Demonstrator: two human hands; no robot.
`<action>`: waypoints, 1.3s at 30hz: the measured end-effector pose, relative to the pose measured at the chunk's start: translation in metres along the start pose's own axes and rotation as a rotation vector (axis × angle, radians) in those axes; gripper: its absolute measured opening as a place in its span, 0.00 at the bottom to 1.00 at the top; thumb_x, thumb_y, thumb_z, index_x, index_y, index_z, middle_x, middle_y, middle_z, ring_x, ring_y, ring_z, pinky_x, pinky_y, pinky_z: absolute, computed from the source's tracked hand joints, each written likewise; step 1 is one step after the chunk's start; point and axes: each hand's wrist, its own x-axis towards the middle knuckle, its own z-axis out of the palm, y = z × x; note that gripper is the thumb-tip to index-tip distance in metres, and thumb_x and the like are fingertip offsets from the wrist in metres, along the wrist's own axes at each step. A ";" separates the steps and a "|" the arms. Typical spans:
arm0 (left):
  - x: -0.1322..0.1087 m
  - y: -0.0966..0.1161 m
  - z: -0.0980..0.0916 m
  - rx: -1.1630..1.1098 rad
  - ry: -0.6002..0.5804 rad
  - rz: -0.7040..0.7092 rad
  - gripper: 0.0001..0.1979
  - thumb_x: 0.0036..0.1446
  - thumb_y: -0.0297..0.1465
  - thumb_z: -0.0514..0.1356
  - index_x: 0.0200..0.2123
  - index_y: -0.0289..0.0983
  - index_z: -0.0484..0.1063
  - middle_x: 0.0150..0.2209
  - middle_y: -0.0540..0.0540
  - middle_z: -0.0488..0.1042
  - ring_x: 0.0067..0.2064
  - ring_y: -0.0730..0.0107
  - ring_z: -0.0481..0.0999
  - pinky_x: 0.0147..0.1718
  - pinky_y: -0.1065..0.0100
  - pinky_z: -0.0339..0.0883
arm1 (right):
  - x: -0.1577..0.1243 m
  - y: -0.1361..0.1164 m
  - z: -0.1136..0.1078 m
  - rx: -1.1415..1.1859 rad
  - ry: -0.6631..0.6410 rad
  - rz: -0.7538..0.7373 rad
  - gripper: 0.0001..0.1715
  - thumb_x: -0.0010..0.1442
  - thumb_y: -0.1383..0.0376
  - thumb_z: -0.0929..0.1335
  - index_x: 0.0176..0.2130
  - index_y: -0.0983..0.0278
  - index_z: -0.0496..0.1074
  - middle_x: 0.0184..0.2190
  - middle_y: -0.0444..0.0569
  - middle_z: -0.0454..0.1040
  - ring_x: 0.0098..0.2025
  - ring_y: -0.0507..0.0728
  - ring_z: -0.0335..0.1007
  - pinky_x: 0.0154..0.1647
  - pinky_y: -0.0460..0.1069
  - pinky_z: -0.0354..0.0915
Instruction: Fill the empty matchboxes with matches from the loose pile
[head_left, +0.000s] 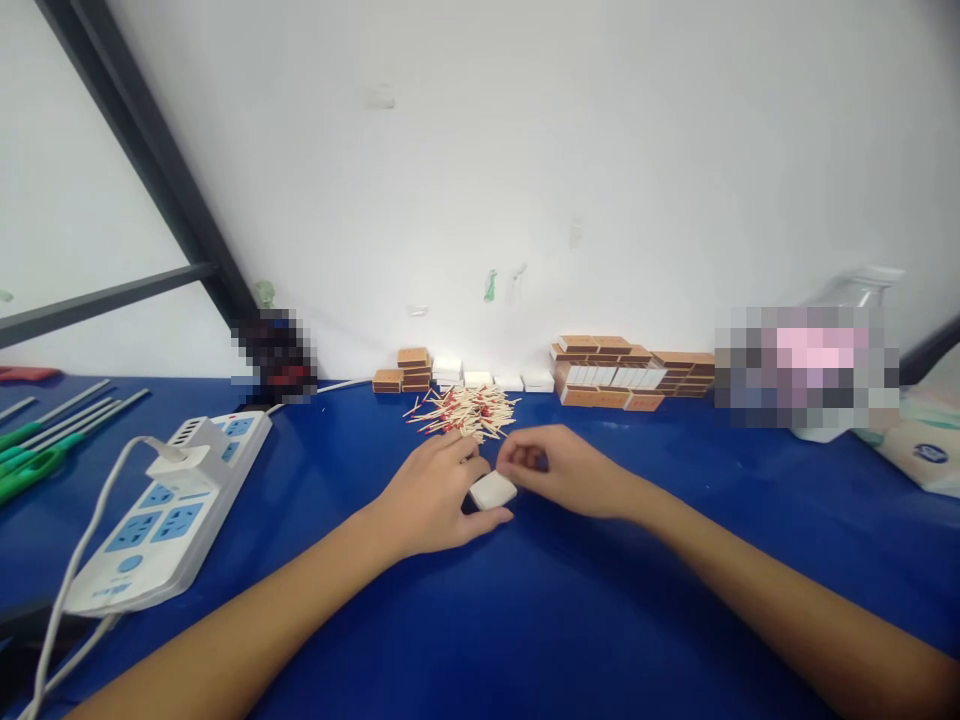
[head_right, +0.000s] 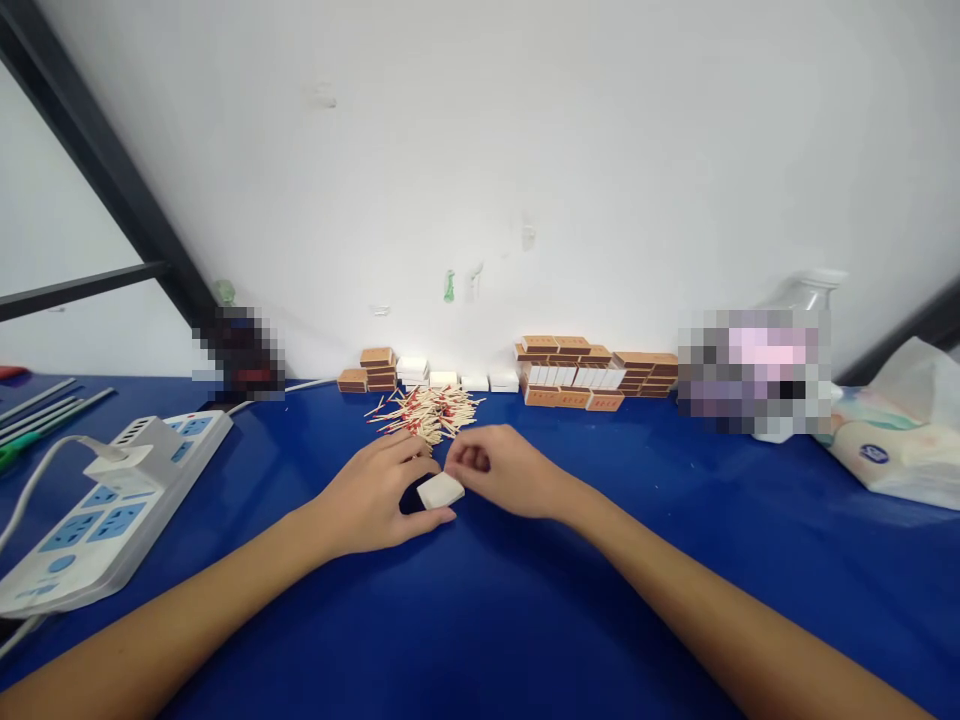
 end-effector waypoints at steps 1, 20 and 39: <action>0.000 -0.003 0.000 -0.014 -0.021 -0.012 0.18 0.60 0.47 0.67 0.41 0.37 0.79 0.39 0.41 0.77 0.44 0.53 0.77 0.45 0.54 0.73 | 0.007 0.008 -0.001 -0.045 0.102 0.033 0.10 0.66 0.61 0.67 0.35 0.62 0.76 0.28 0.45 0.75 0.30 0.54 0.68 0.31 0.49 0.62; 0.001 -0.010 -0.004 -0.159 -0.135 -0.094 0.14 0.61 0.42 0.68 0.41 0.37 0.77 0.41 0.45 0.78 0.44 0.59 0.78 0.41 0.62 0.69 | -0.013 -0.002 -0.001 -0.187 0.009 -0.048 0.08 0.70 0.63 0.66 0.37 0.61 0.73 0.35 0.46 0.74 0.33 0.54 0.67 0.34 0.49 0.60; 0.001 -0.007 0.002 -0.129 -0.122 -0.040 0.14 0.65 0.43 0.65 0.44 0.37 0.79 0.41 0.44 0.77 0.44 0.58 0.77 0.42 0.60 0.71 | 0.070 0.033 0.005 -0.329 0.300 0.188 0.10 0.62 0.60 0.74 0.31 0.62 0.77 0.29 0.45 0.78 0.30 0.54 0.70 0.29 0.49 0.57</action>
